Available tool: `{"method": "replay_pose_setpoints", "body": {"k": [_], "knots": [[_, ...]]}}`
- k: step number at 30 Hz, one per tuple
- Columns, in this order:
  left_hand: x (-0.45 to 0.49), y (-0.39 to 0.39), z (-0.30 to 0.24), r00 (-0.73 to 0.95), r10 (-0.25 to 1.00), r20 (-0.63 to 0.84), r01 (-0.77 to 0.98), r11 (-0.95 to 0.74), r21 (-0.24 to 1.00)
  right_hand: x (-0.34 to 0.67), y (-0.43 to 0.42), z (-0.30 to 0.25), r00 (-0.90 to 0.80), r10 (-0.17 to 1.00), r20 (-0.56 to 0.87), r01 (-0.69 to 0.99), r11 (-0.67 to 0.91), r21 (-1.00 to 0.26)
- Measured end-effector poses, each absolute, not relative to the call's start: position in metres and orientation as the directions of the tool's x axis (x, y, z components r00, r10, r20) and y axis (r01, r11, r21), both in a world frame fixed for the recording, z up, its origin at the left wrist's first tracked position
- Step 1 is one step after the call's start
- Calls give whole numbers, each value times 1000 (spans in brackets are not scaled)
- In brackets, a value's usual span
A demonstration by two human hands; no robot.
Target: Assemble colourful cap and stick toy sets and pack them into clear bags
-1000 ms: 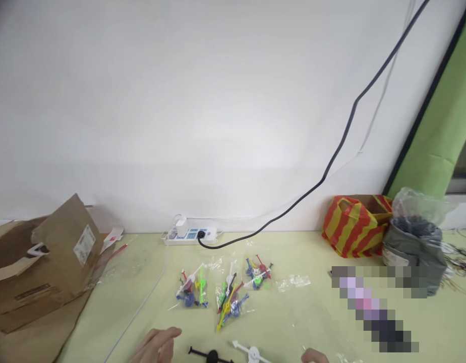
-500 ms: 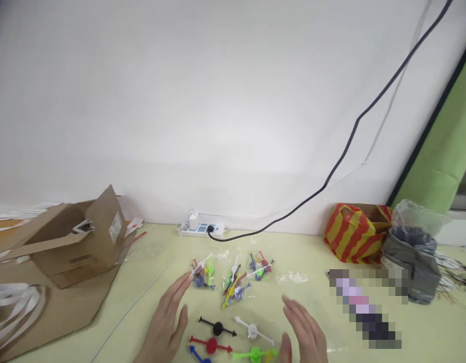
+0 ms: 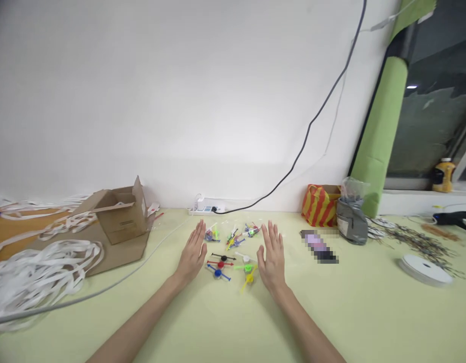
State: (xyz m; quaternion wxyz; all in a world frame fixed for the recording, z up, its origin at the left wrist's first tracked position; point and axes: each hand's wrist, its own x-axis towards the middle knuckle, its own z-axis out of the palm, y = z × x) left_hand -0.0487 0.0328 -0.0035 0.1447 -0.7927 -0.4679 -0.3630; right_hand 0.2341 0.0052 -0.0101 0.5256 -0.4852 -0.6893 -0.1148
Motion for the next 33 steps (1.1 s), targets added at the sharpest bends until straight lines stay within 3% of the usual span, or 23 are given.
{"method": "replay_pose_setpoints", "body": {"k": [5,14,22,28,30,33], "knots": [[-52,30,-4,296,673,678,861,-496,116,235,7,-16,-4,610,792,825,450,-343],[-88,40,-7,201,753,626,906,-387,174,252,26,-26,60,618,784,822,414,-390],[-92,49,-25,172,926,335,945,-251,209,263,40,-35,162,737,657,764,327,-556],[-100,60,-37,250,958,140,940,-275,202,283,51,-44,307,763,568,707,217,-673],[-101,62,-37,261,958,123,937,-281,206,289,51,-47,266,847,460,761,109,-640],[-101,64,-35,260,960,107,936,-277,215,292,48,-49,107,966,236,889,13,-457]]}}
